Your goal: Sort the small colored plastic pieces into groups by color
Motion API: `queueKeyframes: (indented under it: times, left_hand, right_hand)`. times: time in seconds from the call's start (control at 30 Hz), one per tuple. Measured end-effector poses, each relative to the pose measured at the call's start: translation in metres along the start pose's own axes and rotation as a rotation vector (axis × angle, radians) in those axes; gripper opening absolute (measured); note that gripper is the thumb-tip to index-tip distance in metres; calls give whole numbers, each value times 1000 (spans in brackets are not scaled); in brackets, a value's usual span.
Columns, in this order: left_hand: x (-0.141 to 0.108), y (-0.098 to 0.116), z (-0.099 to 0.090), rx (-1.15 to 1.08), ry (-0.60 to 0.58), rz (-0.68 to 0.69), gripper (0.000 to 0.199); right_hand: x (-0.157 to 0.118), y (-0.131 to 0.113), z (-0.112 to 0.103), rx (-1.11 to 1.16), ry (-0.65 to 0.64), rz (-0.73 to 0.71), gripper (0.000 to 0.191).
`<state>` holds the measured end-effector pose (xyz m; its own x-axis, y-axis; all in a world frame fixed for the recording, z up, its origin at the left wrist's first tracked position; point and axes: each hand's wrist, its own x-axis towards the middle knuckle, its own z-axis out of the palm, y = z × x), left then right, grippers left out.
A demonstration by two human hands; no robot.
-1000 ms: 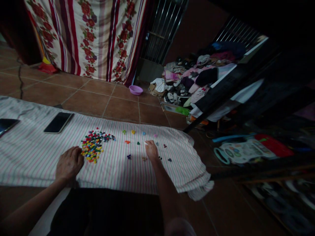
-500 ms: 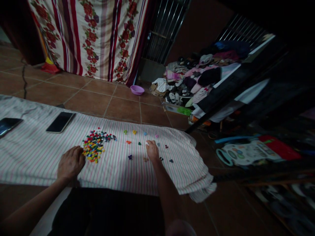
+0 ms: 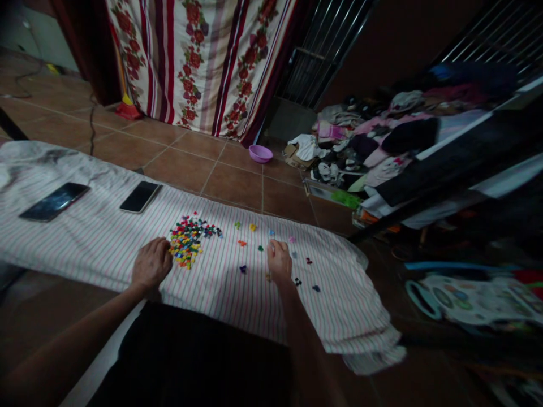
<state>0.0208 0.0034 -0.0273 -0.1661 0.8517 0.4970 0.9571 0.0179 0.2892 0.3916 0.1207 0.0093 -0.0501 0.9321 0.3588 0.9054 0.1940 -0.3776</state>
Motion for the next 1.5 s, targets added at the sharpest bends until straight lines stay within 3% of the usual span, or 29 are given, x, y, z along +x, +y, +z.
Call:
queueKeyframes:
  times: [0.13, 0.3, 0.5, 0.87, 1.13, 1.5]
  left_hand:
    - [1, 1, 0, -20, 1, -21, 29]
    - [1, 1, -1, -29, -16, -27, 29]
    - [1, 1, -2, -36, -25, -29, 29]
    - [0, 1, -1, -14, 6, -4, 27]
    - [-1, -2, 3, 10, 62, 42, 24]
    - [-1, -5, 4, 45, 51, 63, 26]
  right_hand:
    - [-6, -49, 17, 197, -58, -105, 26]
    - [-29, -114, 57, 399, -223, -229, 23]
    - [-53, -158, 93, 371, -277, -231, 24]
    - [-65, -171, 95, 192, -188, -222, 23]
    - [-67, -170, 95, 357, -95, -241, 22]
    - [-67, -166, 98, 499, 6, -114, 19]
